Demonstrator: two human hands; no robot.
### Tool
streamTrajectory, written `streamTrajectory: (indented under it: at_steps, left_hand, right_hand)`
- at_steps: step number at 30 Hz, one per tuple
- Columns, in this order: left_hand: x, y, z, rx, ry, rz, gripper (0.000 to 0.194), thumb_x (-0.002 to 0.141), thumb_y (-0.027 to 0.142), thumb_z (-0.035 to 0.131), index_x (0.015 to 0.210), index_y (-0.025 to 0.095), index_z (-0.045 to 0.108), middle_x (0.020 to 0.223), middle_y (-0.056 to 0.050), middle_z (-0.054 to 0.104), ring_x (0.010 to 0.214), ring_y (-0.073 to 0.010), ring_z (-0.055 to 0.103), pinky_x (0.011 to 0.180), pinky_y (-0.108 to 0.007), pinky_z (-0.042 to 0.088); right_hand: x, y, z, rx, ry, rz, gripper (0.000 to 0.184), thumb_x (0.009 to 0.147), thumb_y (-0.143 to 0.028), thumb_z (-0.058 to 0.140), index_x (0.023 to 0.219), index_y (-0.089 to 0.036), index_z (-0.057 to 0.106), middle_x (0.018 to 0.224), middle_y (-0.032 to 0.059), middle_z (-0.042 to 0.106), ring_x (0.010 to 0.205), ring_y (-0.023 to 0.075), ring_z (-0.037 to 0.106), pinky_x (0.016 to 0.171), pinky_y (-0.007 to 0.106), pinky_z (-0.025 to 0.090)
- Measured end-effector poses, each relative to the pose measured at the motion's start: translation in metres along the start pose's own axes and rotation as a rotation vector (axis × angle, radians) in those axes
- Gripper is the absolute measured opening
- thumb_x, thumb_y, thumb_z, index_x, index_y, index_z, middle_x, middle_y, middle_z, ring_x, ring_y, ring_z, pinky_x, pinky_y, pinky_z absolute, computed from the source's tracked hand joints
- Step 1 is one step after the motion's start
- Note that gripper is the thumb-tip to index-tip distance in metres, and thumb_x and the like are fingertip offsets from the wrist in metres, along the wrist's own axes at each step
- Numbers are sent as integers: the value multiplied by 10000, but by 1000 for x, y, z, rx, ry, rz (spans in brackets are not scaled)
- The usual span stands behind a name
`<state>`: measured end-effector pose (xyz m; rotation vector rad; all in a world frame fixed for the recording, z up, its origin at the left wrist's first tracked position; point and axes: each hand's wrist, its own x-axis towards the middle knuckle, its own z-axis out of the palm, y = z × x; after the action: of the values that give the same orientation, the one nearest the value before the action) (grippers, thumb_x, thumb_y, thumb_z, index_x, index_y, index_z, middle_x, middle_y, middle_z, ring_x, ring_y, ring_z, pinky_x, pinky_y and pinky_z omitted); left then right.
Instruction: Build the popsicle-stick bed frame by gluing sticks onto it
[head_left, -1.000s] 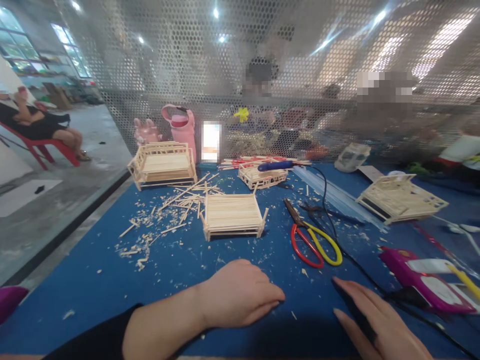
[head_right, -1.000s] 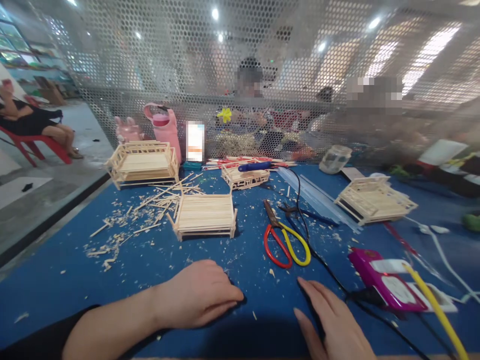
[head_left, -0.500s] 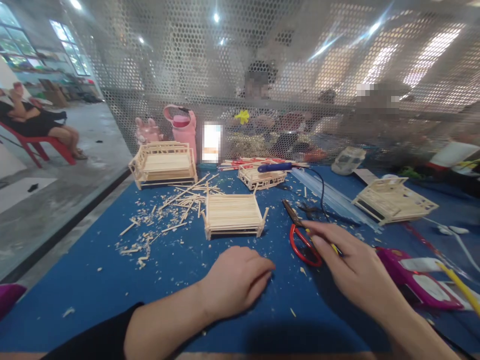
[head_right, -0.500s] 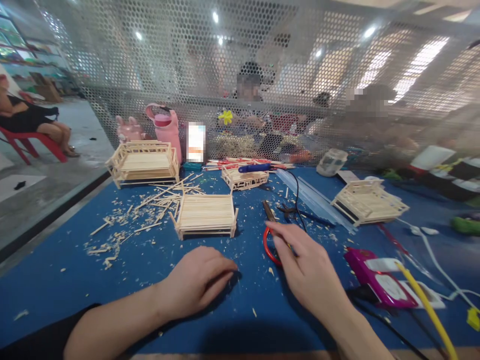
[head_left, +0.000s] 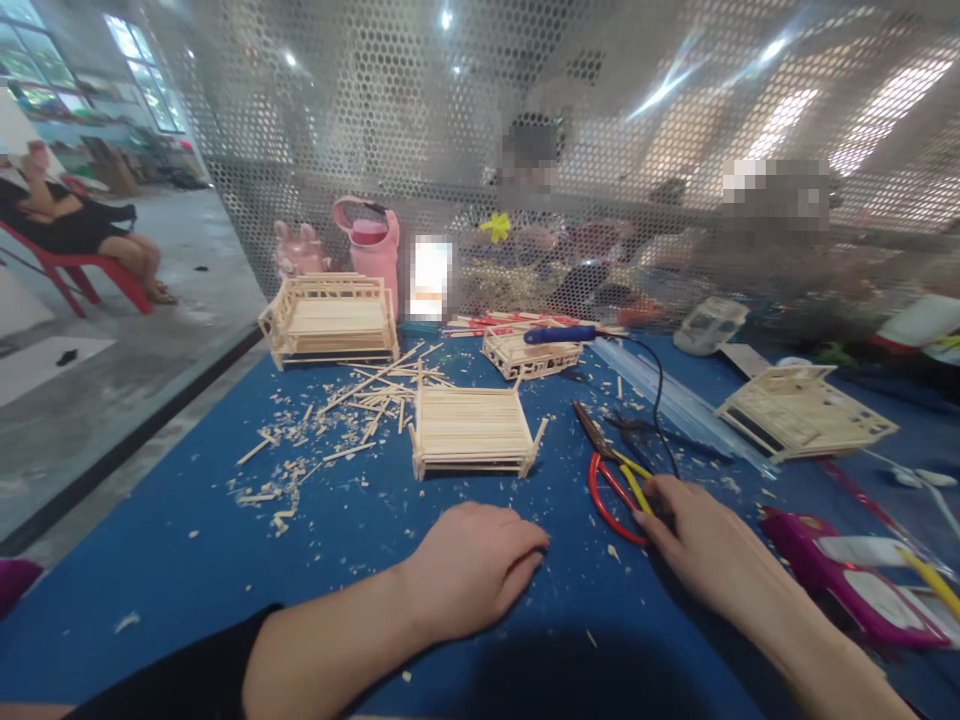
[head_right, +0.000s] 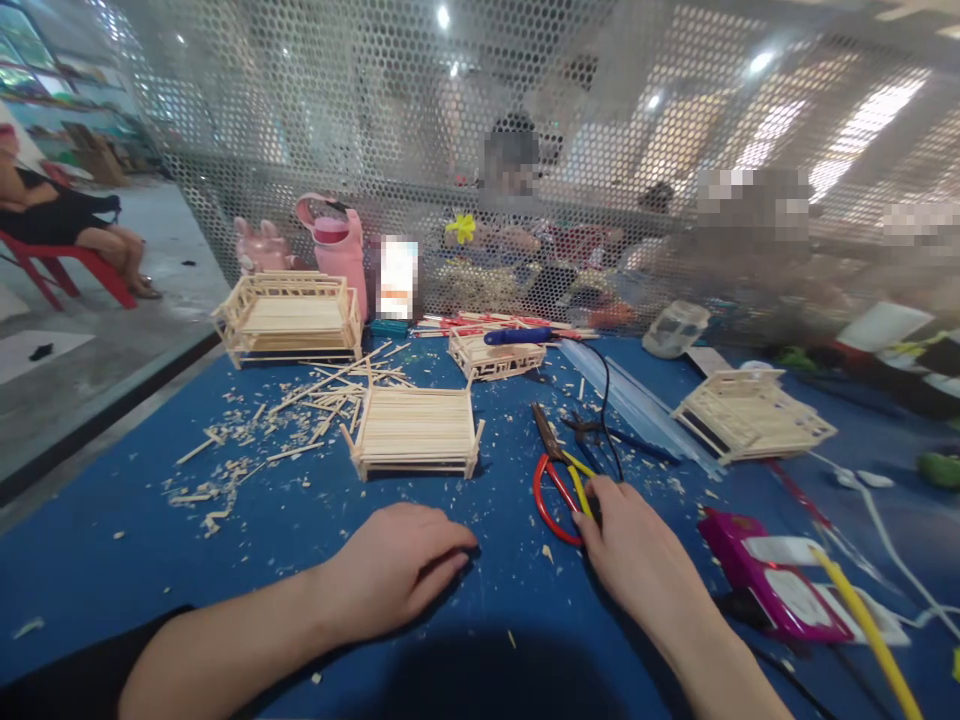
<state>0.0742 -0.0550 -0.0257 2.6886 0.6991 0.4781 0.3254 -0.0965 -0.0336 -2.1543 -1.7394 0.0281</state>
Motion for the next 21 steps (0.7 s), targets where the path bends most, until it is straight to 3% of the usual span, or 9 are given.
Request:
streamTrajectory:
  at_steps: [4,9,14,17,19,21]
  left_hand:
    - [1,-1,0,-4,-4,-14,215,896,238,453,1013,207,630,873,-43,713,787,-188,668,722,-288,503]
    - [1,0,-1,-9,-7,-6,210,891,232,467,1015,200,634,877,-45,717,790,-202,669,718,-307,507]
    - [1,0,-1,-4,-26,-2,214,889,222,471,1029,196,632,880,-47,716,791,-198,667,713,-300,506]
    - [1,0,-1,-10,-12,8,214,891,225,470,1028,193,631,864,-48,715,773,-197,666,697,-293,501]
    - [0,-1,0,-20,10,22,218,891,223,469,1033,187,630,858,-51,716,763,-198,667,690,-296,501]
    - [0,-2,0,-26,24,31,220,891,216,468,1036,183,630,856,-53,717,757,-197,667,689,-299,503]
  right_hand:
    - [1,-1,2,-15,-133,21,64,777,-263,444,744,-230,489,580,11,604,542,209,603,513,286,391]
    - [16,-27,-1,-96,-216,50,104,820,-213,452,893,-206,526,718,59,677,672,238,663,553,279,392]
    - [38,-36,0,-120,-225,37,126,809,-181,514,923,-173,565,688,69,672,667,241,652,567,288,387]
    - [46,-39,-8,-109,-164,-3,172,805,-162,501,939,-186,605,844,91,688,747,237,647,616,304,412]
    - [46,-44,-13,12,-14,-88,251,829,-163,452,1014,-207,616,990,84,672,847,219,635,687,307,440]
    - [42,-51,-14,220,188,-242,293,855,-184,419,1066,-213,621,1001,68,661,888,197,619,746,306,461]
